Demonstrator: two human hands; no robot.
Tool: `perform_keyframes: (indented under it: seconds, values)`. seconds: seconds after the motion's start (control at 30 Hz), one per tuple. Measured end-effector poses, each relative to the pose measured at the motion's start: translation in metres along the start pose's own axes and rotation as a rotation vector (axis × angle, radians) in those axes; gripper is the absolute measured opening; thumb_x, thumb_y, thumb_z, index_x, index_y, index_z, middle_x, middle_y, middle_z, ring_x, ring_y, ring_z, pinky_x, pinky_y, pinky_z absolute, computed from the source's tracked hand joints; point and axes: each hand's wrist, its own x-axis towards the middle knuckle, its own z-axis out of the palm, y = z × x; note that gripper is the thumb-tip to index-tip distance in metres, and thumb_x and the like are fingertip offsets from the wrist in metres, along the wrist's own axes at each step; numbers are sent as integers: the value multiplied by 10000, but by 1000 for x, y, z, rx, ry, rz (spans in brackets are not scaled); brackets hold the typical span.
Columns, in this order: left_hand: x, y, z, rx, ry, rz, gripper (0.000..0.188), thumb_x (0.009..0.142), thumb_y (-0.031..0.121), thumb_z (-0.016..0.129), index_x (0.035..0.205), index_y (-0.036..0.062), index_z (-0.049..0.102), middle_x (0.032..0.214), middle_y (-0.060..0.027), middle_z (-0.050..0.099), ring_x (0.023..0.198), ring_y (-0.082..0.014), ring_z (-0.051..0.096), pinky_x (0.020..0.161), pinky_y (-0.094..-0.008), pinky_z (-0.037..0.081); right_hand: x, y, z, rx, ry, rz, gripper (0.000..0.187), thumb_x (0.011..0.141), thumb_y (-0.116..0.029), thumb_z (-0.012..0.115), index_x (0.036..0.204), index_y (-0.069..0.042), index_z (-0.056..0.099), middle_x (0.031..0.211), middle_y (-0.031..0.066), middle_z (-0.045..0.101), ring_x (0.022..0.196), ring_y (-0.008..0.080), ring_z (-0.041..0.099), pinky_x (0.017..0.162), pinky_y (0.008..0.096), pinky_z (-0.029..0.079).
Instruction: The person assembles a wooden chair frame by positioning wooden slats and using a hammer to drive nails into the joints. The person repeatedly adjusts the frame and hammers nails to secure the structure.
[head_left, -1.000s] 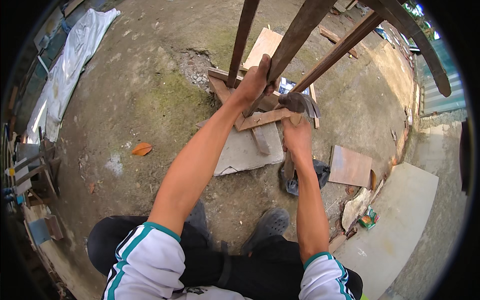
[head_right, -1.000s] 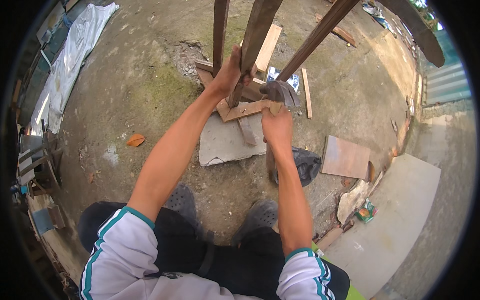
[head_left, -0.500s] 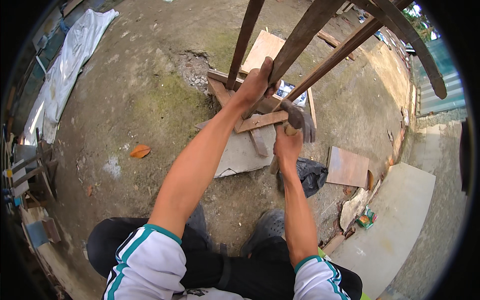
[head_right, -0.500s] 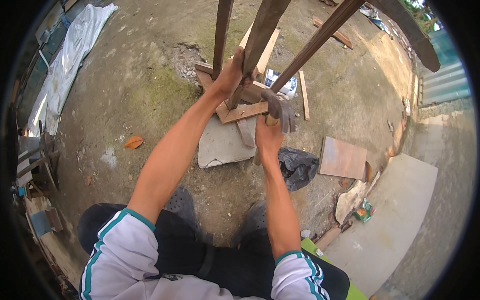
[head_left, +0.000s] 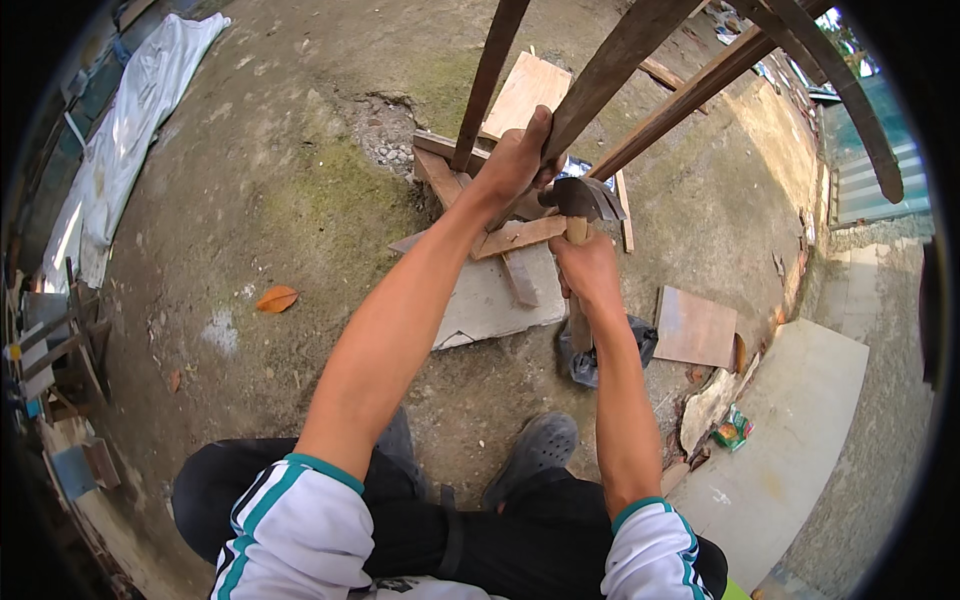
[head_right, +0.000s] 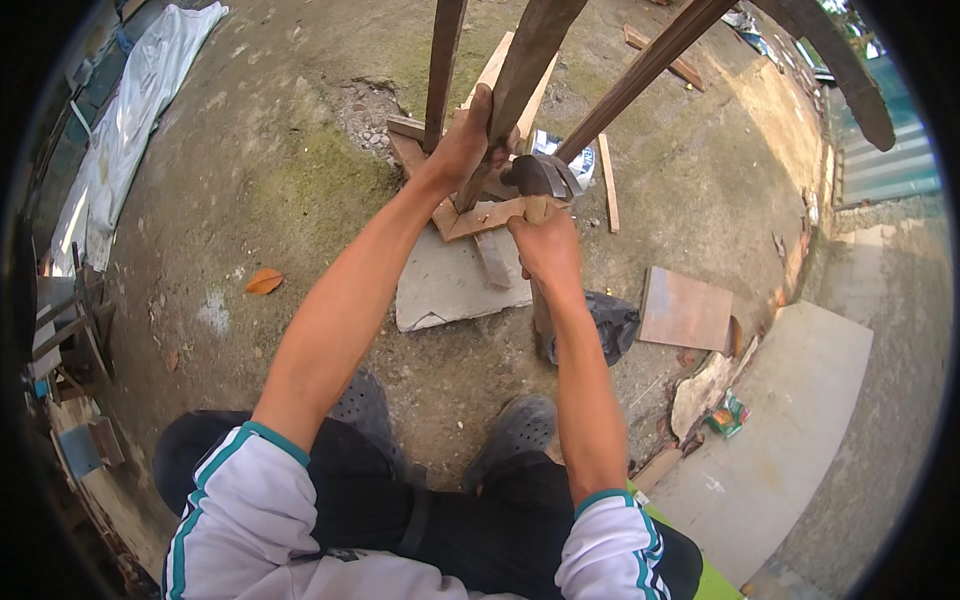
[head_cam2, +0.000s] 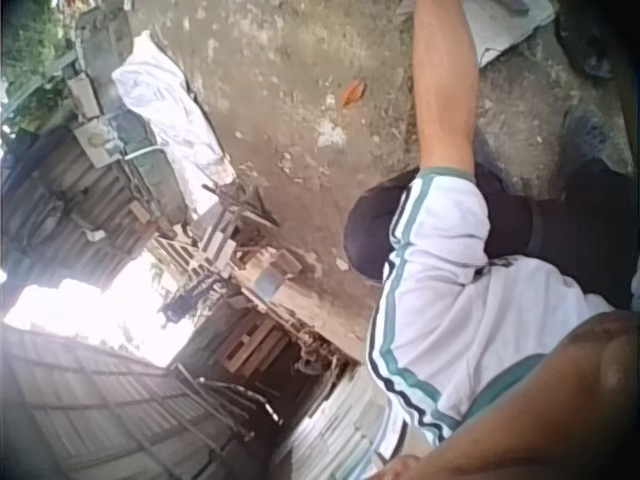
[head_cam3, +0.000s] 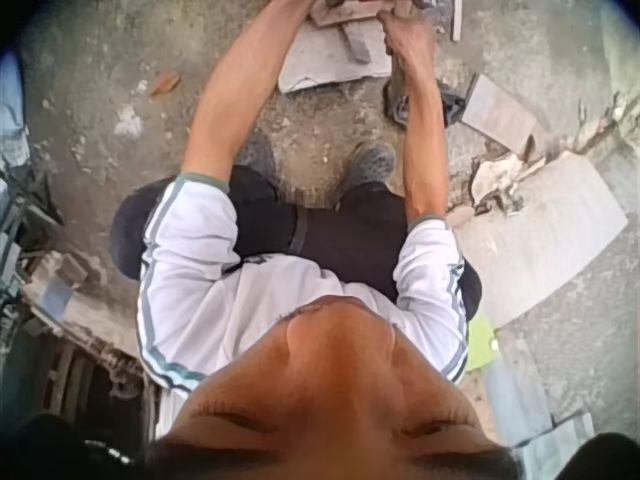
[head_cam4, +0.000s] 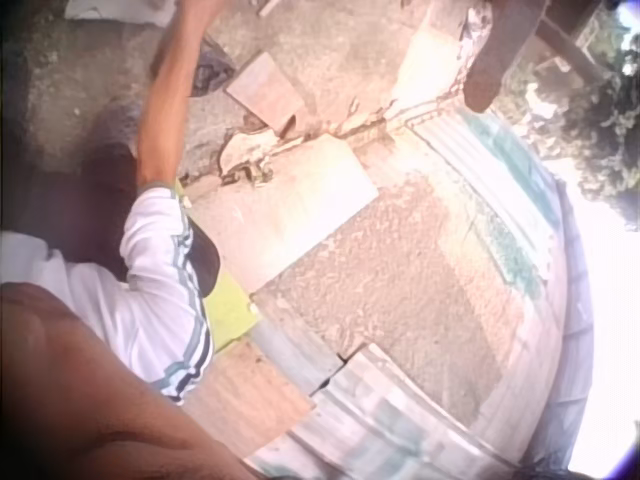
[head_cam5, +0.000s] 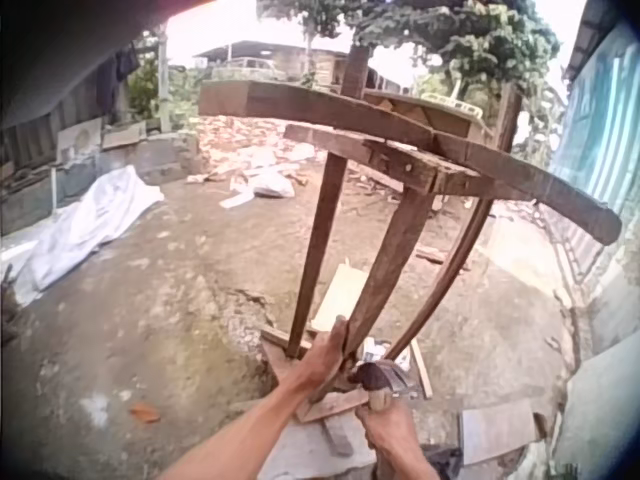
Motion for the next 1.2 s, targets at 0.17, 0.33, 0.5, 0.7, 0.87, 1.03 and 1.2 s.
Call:
perform_keyframes:
  seconds: [0.17, 0.33, 0.5, 0.7, 0.87, 1.03, 1.2]
  values:
    - [-3, 2, -2, 6, 17, 0, 793, 932, 746, 222, 700, 66, 557, 564, -9, 475, 499, -110, 440, 497, -277, 349, 3, 14, 22, 181, 134, -66, 153, 807, -109, 624, 708, -23, 545, 518, 16, 491, 366, 133, 462, 334, 317, 364]
    - [-6, 3, 2, -47, 25, 30, 768, 916, 756, 324, 661, 72, 566, 549, -12, 491, 500, -109, 464, 508, -270, 359, 14, 39, 16, -223, -156, 195, 163, 790, -109, 642, 720, 7, 552, 513, 50, 510, 374, 157, 488, 350, 335, 374]
    - [-5, 1, -7, -48, 44, 2, 752, 943, 719, 314, 660, 71, 568, 543, -11, 487, 498, -105, 457, 503, -267, 355, 6, 9, 11, 25, 141, -32, 153, 799, -99, 630, 709, -4, 551, 504, 54, 513, 367, 162, 491, 352, 331, 382]
    - [-2, 15, 5, -39, 18, 37, 768, 917, 753, 325, 680, 65, 571, 534, -3, 470, 491, -104, 440, 495, -268, 344, 21, 48, 14, -213, -126, 220, 180, 758, -119, 645, 673, 4, 545, 510, 61, 511, 378, 176, 499, 356, 349, 384]
    - [-10, 4, -5, -28, 80, -17, 793, 887, 790, 330, 664, 68, 569, 538, -4, 473, 492, -104, 442, 493, -269, 338, 3, 5, 11, 38, 140, -18, 174, 804, -98, 616, 671, -16, 539, 516, 46, 510, 383, 143, 494, 362, 325, 387]
    - [-3, 7, 7, -42, 30, 5, 799, 880, 799, 330, 652, 71, 568, 544, -8, 483, 494, -108, 449, 496, -268, 337, 17, 39, 14, -252, -202, 239, 179, 763, -91, 609, 676, 48, 535, 530, 92, 536, 410, 196, 535, 384, 354, 419]
    - [-10, 2, -6, -62, 73, -8, 807, 874, 806, 331, 653, 66, 564, 544, -11, 484, 496, -116, 448, 491, -273, 338, 10, 2, 2, 45, 101, -15, 199, 793, -72, 620, 633, -25, 511, 478, 34, 466, 362, 144, 468, 344, 326, 373]
